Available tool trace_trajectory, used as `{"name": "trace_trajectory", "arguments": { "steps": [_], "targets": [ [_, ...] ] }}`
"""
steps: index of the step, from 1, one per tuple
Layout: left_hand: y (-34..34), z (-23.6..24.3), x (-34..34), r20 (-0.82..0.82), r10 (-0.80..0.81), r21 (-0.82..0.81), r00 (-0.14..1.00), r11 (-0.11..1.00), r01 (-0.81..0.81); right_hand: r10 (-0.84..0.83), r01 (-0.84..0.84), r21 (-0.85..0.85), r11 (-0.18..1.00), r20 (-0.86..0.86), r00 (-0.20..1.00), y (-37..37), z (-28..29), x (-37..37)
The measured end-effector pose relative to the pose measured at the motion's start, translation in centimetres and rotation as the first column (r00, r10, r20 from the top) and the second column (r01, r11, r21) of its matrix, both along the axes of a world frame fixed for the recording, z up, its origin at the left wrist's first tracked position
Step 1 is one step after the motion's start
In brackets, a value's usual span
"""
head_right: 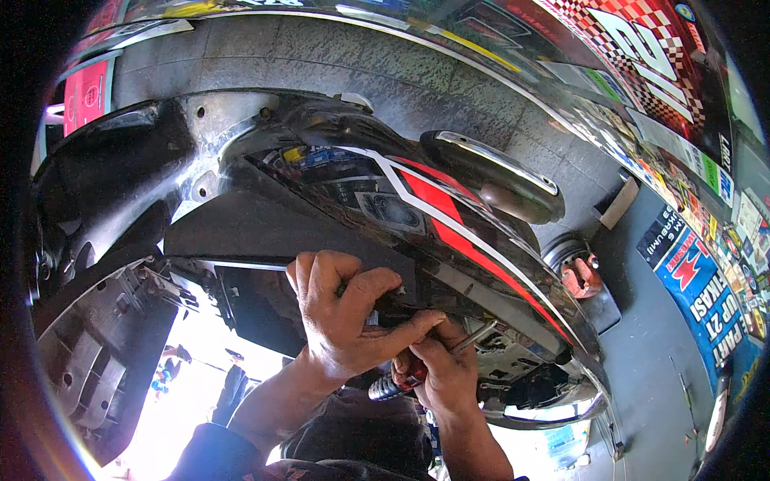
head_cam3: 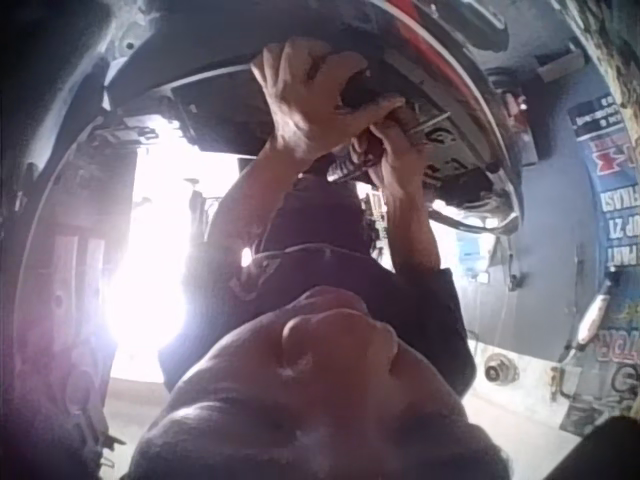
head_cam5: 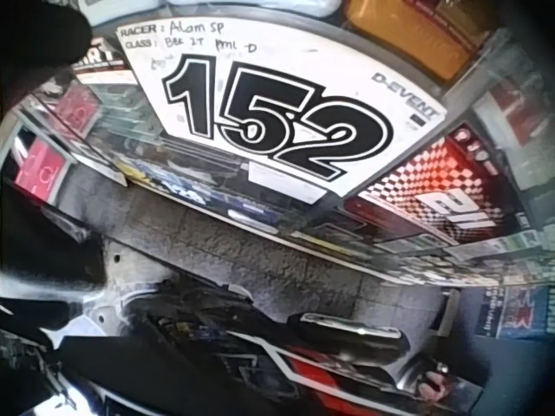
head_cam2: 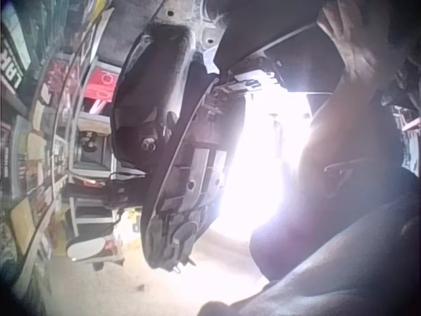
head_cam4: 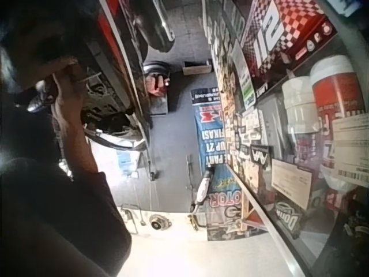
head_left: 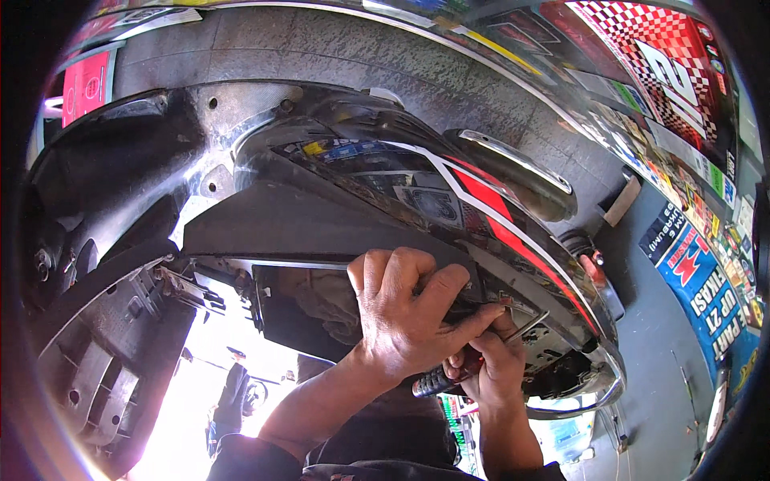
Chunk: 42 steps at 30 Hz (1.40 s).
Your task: The person uses a screwdriver to remove screws from the rear body panel of a motorcycle. They manipulate the panel to detach it from the frame, then reposition it and use the screwdriver to fasten it back into place. The task involves repeated screwing and unscrewing actions on the motorcycle's rear section.
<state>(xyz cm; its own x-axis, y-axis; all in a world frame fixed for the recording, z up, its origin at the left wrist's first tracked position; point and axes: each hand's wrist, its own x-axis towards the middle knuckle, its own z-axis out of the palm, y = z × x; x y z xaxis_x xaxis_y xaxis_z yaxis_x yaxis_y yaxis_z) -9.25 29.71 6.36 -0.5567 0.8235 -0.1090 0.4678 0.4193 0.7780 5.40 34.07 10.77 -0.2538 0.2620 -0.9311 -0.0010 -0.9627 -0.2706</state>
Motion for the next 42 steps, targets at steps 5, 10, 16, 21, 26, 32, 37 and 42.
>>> {"name": "trace_trajectory", "arguments": {
  "steps": [5,10,16,21,26,32,37,42],
  "targets": [
    [0.1,0.3,-0.1,0.016,-0.006,-0.024,1.000,1.000,0.006,0.013,-0.021,0.085,0.996,0.093,0.996,-0.7,-0.1,-0.5],
    [0.3,0.4,-0.3,0.032,-0.002,-0.041,0.999,0.999,0.003,-0.063,0.045,0.150,0.988,0.118,0.991,-2.1,-0.2,-1.1],
    [0.1,0.2,-0.2,0.021,-0.005,-0.030,1.000,1.000,0.006,-0.119,0.099,0.125,0.987,0.163,0.979,-1.9,0.5,-2.6],
    [-0.3,0.2,-0.9,0.046,-0.051,-0.005,0.998,0.999,0.051,-0.121,0.094,0.218,0.971,0.111,0.986,-2.6,0.1,-2.0],
    [-0.9,0.3,-2.5,0.116,-0.160,0.006,0.980,0.987,0.161,-0.079,0.048,0.238,0.970,0.122,0.989,-2.0,-0.1,-1.5],
    [0.1,0.4,-5.8,0.234,-0.373,0.049,0.898,0.927,0.372,-0.107,0.090,0.160,0.983,0.101,0.989,-1.1,0.2,-1.6],
    [2.6,-0.3,-8.8,0.308,-0.671,0.120,0.674,0.730,0.673,-0.132,0.117,0.120,0.986,0.121,0.984,-0.5,1.4,-2.4],
    [4.7,-0.5,-9.4,0.131,-0.842,0.160,0.523,0.539,0.827,-0.153,0.126,0.172,0.977,0.150,0.977,-0.8,1.0,-3.0]
  ]
}}
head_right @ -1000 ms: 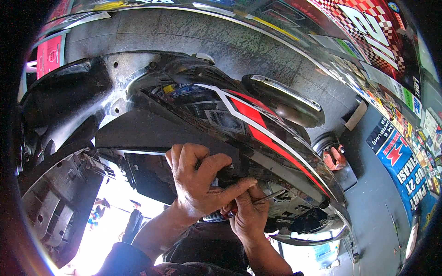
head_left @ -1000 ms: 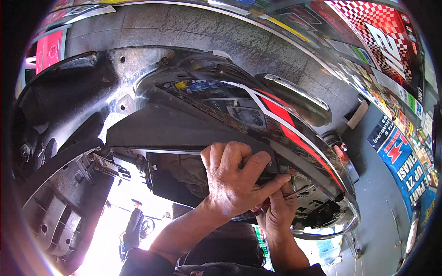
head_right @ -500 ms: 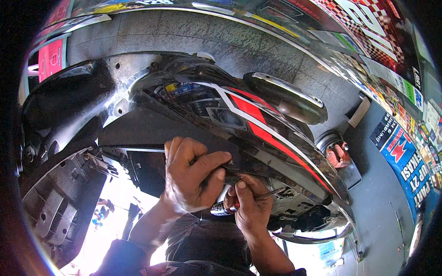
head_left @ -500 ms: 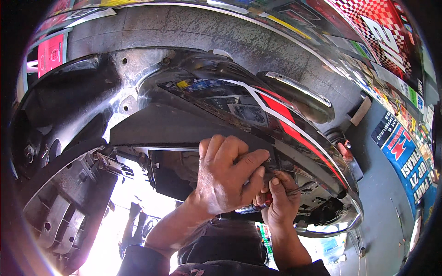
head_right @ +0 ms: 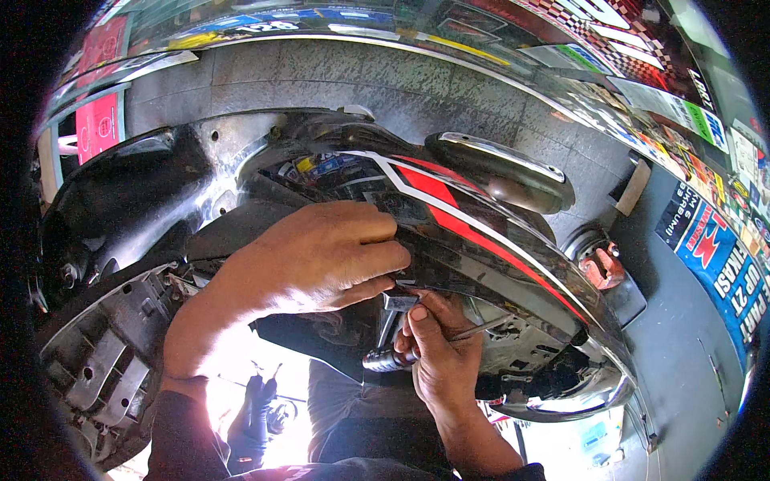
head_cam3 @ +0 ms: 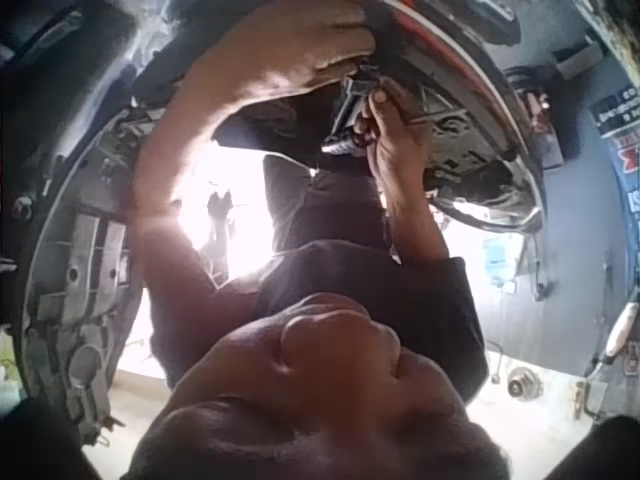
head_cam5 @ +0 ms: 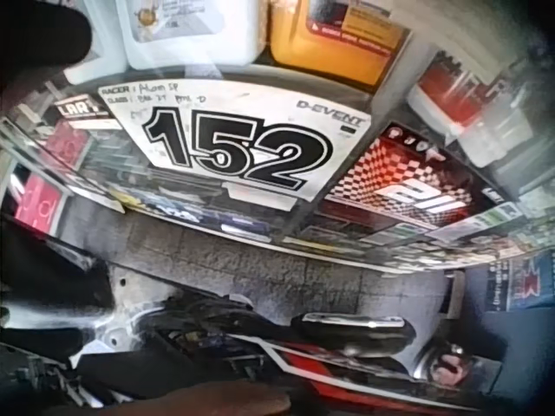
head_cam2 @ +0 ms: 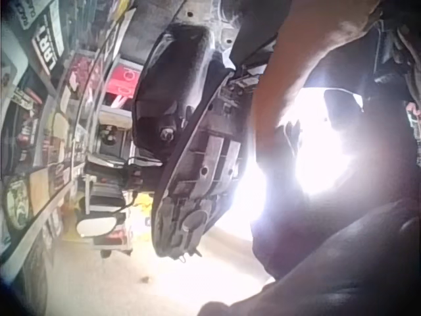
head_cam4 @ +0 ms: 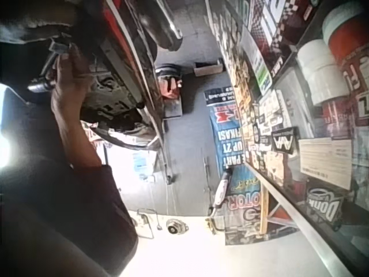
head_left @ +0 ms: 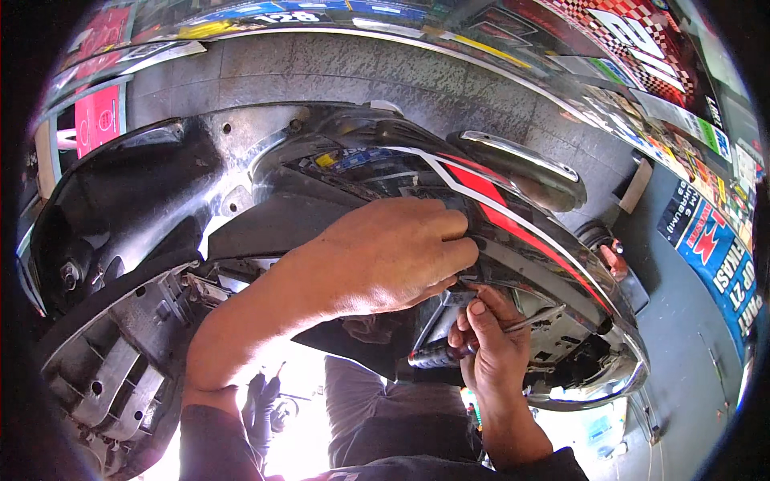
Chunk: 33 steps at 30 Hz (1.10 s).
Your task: The person uses a screwdriver to remove screws from the rear body panel of a motorcycle. They manipulate the panel to detach it from the frame, then reposition it and use the screwdriver to fasten it back into place. The task involves repeated screwing and unscrewing actions on the motorcycle's rear section.
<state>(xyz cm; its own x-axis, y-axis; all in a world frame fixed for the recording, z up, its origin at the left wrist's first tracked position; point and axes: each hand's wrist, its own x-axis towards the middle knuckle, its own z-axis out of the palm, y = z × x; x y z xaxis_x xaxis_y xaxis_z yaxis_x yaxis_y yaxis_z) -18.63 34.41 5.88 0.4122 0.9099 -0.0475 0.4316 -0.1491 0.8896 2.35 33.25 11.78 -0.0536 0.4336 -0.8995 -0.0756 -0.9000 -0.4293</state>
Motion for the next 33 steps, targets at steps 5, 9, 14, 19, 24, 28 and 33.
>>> {"name": "trace_trajectory", "arguments": {
  "steps": [5,9,14,19,24,28,33],
  "targets": [
    [-0.2,-0.5,0.2,0.023,0.003,0.015,1.000,1.000,-0.003,0.026,-0.032,0.079,0.996,0.076,0.997,-0.8,-0.4,-0.2],
    [-0.6,-0.7,0.6,0.020,0.023,0.009,1.000,1.000,-0.023,0.058,-0.070,0.086,0.994,0.132,0.990,-0.7,-0.1,-0.6],
    [-0.7,-0.6,0.4,0.025,0.059,0.030,0.998,0.998,-0.060,0.074,-0.090,0.082,0.993,0.180,0.981,-0.3,0.2,-0.8],
    [-0.5,0.0,0.5,-0.028,0.025,0.008,0.999,1.000,-0.025,0.029,-0.042,0.065,0.997,0.193,0.981,-0.4,0.1,-0.6],
    [-0.4,0.1,0.4,-0.035,0.010,0.036,0.999,0.999,-0.009,0.093,-0.097,0.034,0.995,0.119,0.989,0.3,0.1,0.0],
    [-1.1,-0.8,0.5,0.034,0.056,0.059,0.998,0.997,-0.058,0.072,-0.067,-0.053,0.996,0.095,0.993,1.1,0.5,-0.4],
    [-2.0,-0.8,0.3,0.085,0.131,-0.033,0.988,0.991,-0.129,0.077,-0.076,-0.016,0.997,0.068,0.995,0.7,0.1,0.1]
  ]
}}
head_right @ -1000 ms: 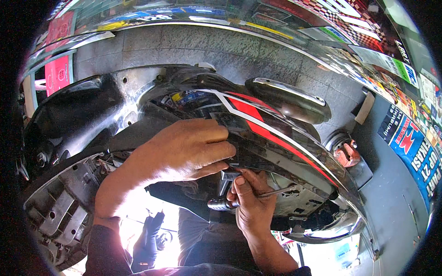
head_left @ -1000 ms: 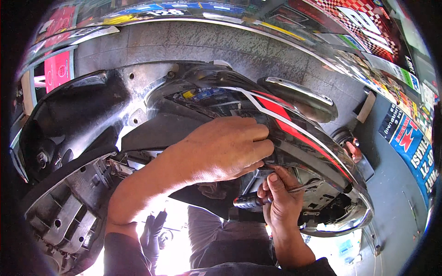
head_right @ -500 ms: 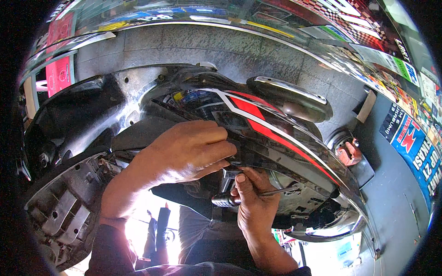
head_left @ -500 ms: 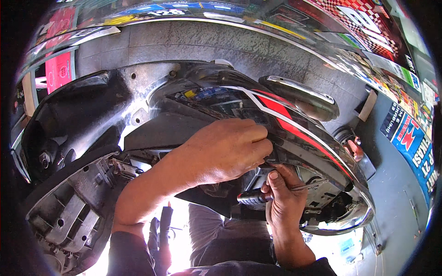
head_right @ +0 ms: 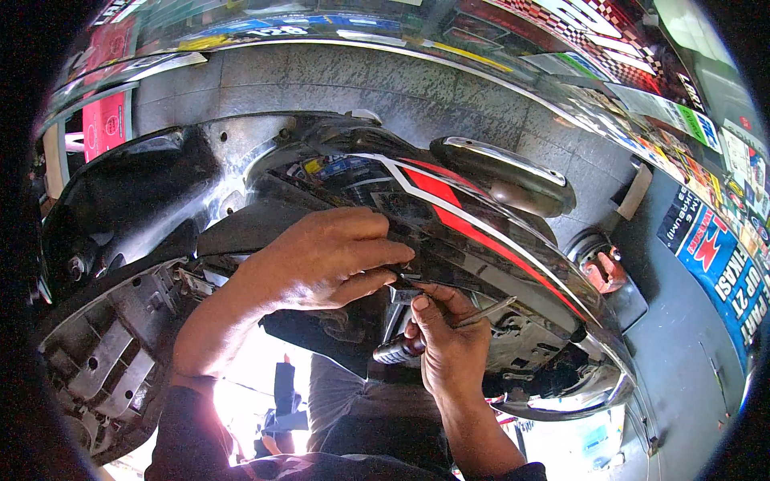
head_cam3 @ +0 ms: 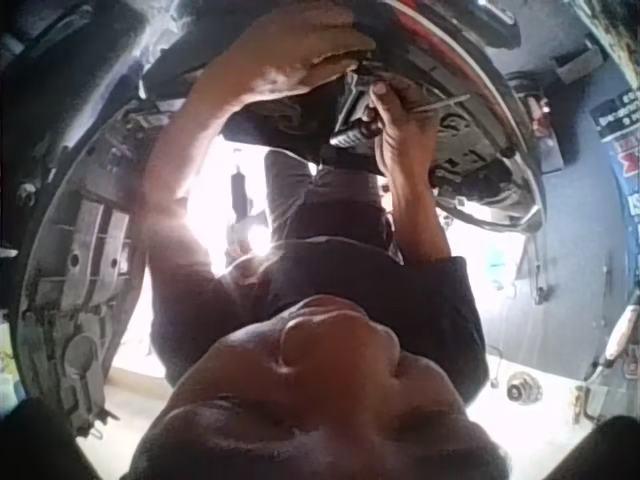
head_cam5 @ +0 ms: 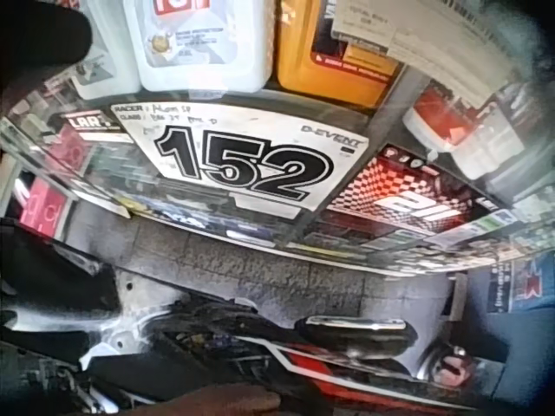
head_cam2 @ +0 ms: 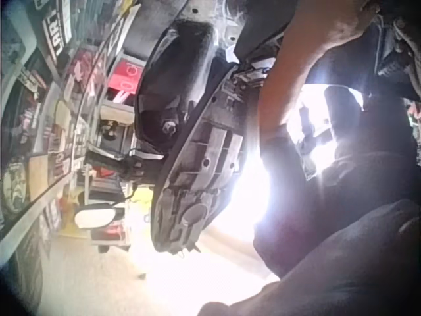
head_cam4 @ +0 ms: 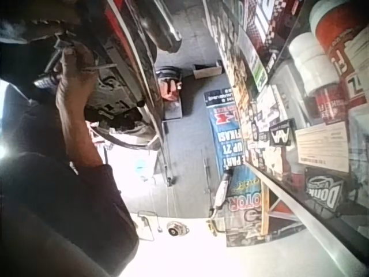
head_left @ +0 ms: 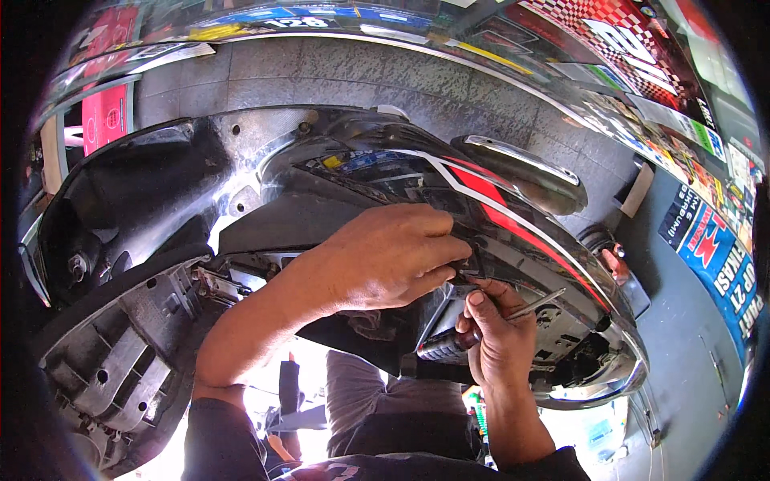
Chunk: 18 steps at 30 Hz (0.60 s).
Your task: The person uses a screwdriver to remove screws from the rear body panel of a motorcycle. They manipulate the panel to detach it from the frame, then reposition it and use the screwdriver to fasten it back into place. The task involves repeated screwing and unscrewing actions on the motorcycle's rear section.
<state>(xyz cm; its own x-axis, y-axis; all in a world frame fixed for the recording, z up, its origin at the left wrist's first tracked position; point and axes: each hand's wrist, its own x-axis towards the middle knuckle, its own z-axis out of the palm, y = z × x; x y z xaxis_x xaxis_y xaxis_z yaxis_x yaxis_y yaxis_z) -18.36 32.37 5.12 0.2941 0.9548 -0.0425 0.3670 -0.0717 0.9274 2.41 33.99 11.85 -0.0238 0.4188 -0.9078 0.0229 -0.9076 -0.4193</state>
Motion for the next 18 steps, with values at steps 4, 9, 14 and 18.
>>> {"name": "trace_trajectory", "arguments": {
  "steps": [4,9,14,18],
  "targets": [
    [-0.4,-0.1,0.0,0.009,0.044,0.007,0.999,0.999,-0.044,0.001,-0.001,-0.006,1.000,0.001,1.000,-0.2,-0.1,0.0],
    [-1.0,-0.1,0.2,0.055,0.149,-0.055,0.987,0.988,-0.146,-0.005,0.005,-0.013,1.000,-0.003,1.000,0.0,0.0,-0.1],
    [-1.4,0.0,1.0,0.034,0.163,-0.053,0.986,0.986,-0.161,0.001,-0.002,0.037,0.999,0.018,1.000,-0.6,-0.3,0.2],
    [-0.2,0.2,0.6,-0.003,0.083,0.020,0.997,0.996,-0.083,-0.031,0.029,0.051,0.998,0.041,0.999,-0.8,-0.3,-0.2]
  ]
}}
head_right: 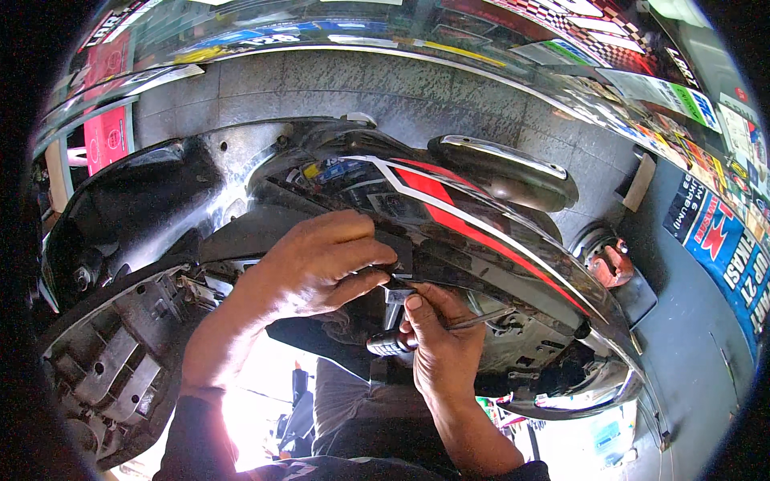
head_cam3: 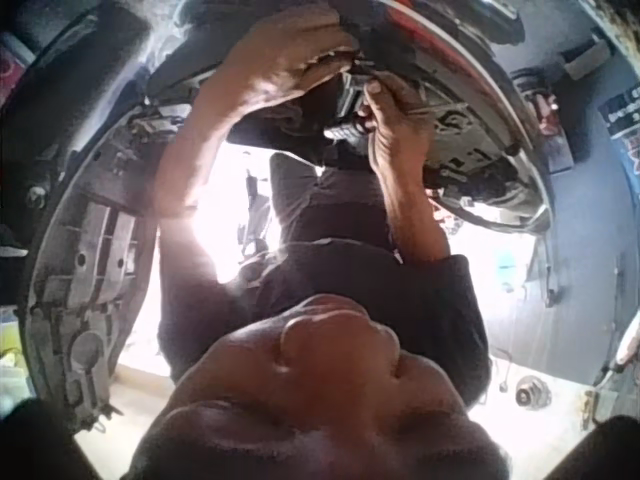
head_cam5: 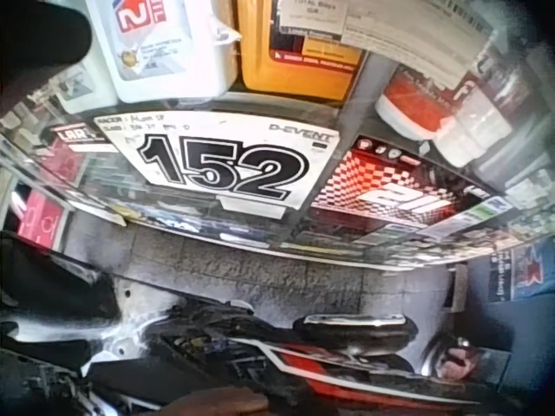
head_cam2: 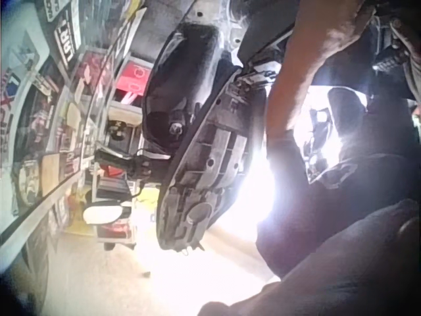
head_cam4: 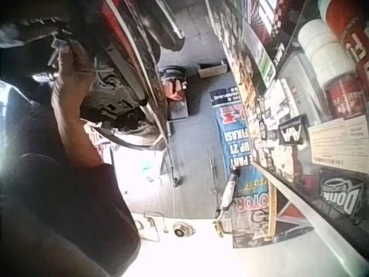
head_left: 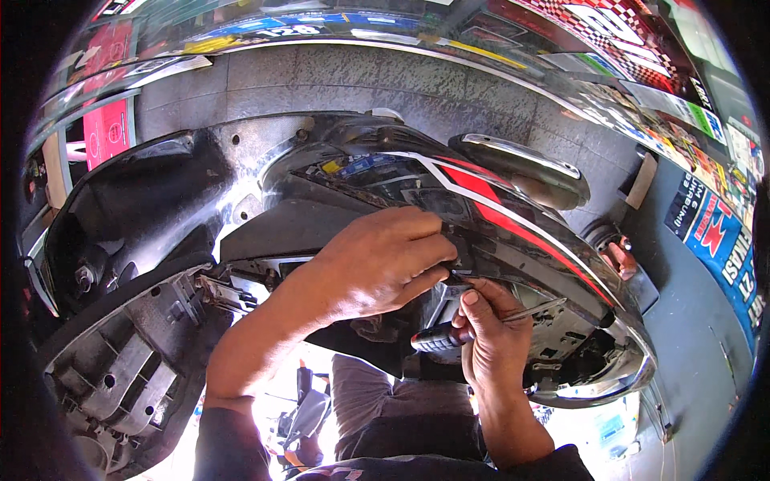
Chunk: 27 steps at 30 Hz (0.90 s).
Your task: The person uses a screwdriver to remove screws from the rear body panel of a motorcycle. They manipulate the panel to detach it from the frame, then reposition it and use the screwdriver to fasten it back into place. The task involves repeated screwing and unscrewing actions on the motorcycle's rear section.
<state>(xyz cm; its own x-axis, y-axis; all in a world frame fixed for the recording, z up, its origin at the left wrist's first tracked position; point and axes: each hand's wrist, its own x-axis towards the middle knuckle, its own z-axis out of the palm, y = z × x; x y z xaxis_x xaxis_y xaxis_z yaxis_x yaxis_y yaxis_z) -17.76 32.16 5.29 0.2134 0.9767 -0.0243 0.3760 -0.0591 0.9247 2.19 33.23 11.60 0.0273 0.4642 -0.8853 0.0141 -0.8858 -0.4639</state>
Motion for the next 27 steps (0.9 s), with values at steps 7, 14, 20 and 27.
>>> {"name": "trace_trajectory", "arguments": {
  "steps": [7,14,20,27],
  "targets": [
    [-0.1,0.3,0.2,-0.099,-0.001,0.044,0.995,0.999,0.006,0.002,-0.004,0.076,0.997,0.036,0.999,-0.4,0.1,-0.3],
    [-1.7,1.2,0.4,-0.124,0.152,-0.030,0.981,0.987,-0.157,0.032,-0.032,0.048,0.998,0.000,0.999,-0.1,-0.4,0.5],
    [-4.6,4.1,4.0,-0.308,0.182,-0.044,0.934,0.978,-0.205,0.009,-0.007,0.045,0.999,-0.025,1.000,0.0,-0.3,0.4],
    [-4.4,3.7,4.7,-0.260,0.290,-0.131,0.921,0.934,-0.331,0.004,-0.004,-0.003,1.000,-0.030,1.000,0.1,-0.3,0.4]
  ]
}}
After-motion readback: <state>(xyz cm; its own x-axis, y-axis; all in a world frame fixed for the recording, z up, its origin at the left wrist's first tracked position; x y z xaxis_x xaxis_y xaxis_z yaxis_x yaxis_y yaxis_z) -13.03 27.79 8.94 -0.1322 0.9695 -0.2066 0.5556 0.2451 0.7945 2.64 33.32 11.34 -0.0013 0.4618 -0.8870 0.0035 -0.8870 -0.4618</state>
